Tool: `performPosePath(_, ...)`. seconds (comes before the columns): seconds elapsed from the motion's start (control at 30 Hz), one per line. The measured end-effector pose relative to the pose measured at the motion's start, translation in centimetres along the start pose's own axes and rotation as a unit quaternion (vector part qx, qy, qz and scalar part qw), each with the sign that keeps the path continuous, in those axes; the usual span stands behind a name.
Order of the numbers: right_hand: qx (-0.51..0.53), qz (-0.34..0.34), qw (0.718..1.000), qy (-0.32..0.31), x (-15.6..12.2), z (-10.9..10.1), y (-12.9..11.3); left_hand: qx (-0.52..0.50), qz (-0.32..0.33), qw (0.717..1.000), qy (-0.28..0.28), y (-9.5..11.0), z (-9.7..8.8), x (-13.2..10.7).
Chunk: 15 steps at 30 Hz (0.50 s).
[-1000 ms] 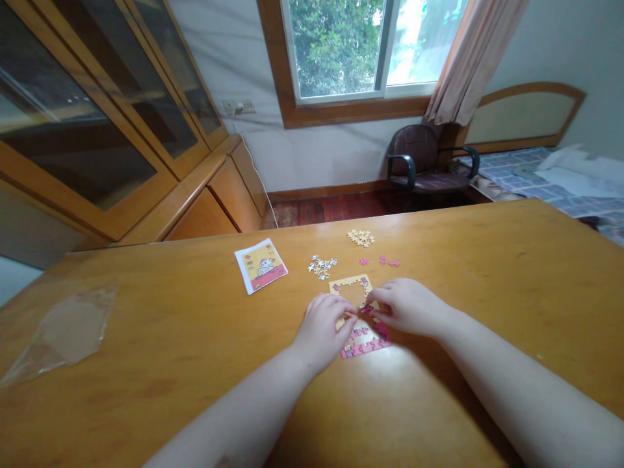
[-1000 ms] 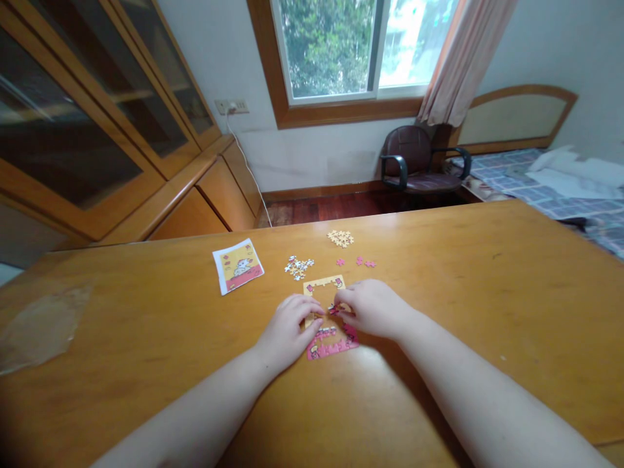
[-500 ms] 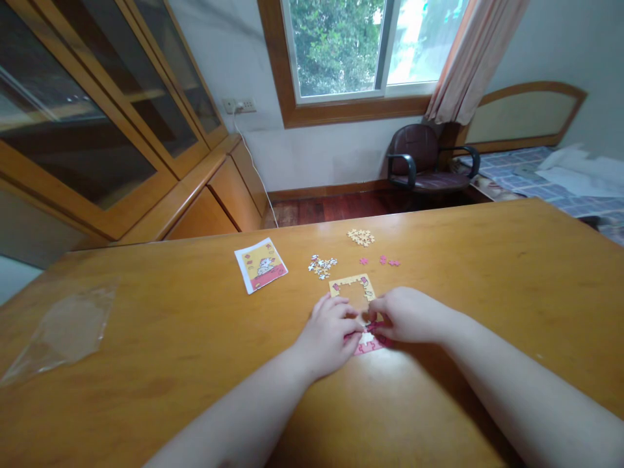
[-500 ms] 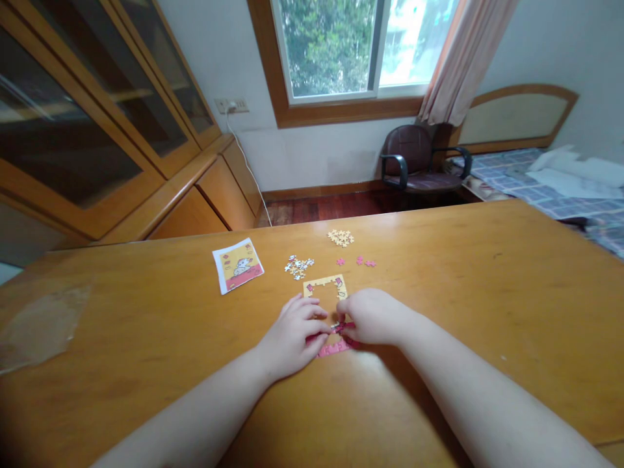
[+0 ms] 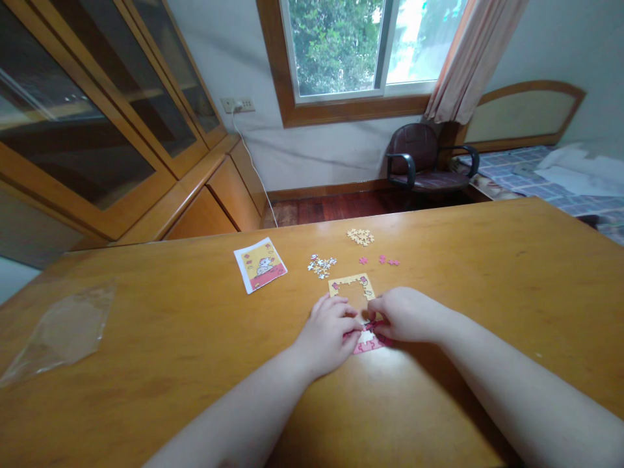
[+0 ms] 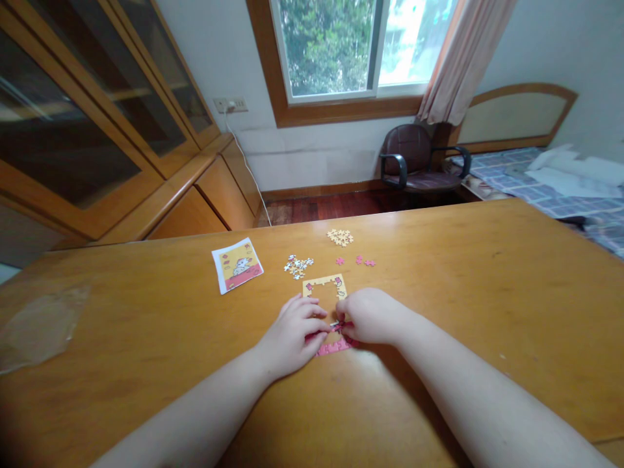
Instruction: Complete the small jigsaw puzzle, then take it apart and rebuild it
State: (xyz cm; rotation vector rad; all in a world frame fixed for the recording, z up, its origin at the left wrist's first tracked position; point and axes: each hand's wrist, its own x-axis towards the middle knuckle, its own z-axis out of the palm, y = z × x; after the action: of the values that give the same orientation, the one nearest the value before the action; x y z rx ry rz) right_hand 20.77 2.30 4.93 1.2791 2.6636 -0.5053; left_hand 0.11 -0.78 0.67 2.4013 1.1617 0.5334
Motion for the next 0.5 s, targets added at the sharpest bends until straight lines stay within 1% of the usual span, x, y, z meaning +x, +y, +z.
performPosePath(0.3,0.002,0.002,1.0,0.011,-0.03,0.07,0.2,-0.005,0.006,1.0,0.006,0.02,0.03,-0.04)
performPosePath(0.5,0.006,-0.036,0.999,0.025,0.13,0.35,-0.06,-0.008,0.013,1.0,0.014,-0.13,0.21,0.0)
